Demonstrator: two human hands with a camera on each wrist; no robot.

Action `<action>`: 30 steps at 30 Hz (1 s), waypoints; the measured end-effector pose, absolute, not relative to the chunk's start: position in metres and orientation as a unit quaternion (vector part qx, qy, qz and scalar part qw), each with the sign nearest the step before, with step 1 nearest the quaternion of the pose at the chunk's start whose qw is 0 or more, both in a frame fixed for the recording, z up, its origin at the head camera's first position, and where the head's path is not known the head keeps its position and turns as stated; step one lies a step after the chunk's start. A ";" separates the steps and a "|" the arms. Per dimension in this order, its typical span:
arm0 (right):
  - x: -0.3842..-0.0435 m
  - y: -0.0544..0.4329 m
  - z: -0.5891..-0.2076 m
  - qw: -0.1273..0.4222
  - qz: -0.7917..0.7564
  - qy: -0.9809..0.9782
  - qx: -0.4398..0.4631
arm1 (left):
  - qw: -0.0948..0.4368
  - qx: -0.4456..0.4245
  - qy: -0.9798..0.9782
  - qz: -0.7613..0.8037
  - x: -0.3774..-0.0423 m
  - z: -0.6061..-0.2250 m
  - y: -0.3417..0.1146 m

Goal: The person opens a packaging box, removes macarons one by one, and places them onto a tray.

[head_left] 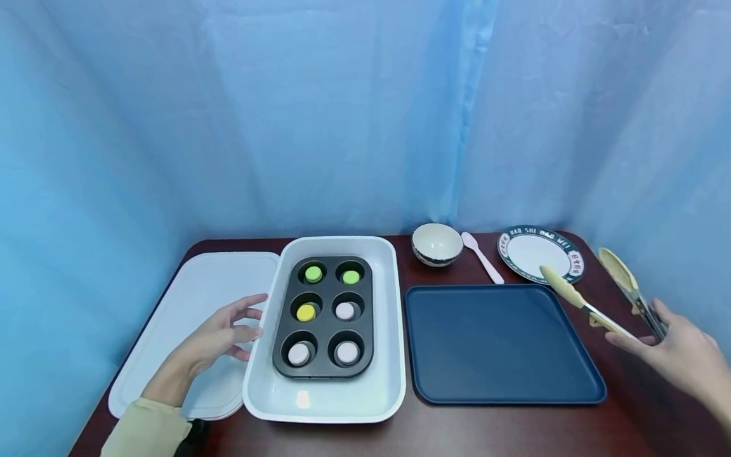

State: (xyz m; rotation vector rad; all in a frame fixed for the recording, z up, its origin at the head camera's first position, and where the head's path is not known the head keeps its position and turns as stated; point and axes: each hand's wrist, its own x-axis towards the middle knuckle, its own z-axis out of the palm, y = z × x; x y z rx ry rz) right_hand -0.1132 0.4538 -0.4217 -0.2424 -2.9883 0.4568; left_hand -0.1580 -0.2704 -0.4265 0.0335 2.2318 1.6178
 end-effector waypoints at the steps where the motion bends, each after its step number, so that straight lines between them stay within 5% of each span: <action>1: -0.114 0.449 -0.416 0.053 0.154 -0.984 -0.076 | 0.192 0.014 0.794 0.577 -0.158 -0.426 -0.271; 14: -0.131 0.364 -0.363 0.062 0.204 -0.976 0.033 | 0.193 0.021 0.787 0.585 -0.159 -0.424 -0.273; 30: -0.174 0.263 -0.348 0.101 0.186 -0.950 0.228 | 0.197 0.026 0.782 0.591 -0.157 -0.426 -0.273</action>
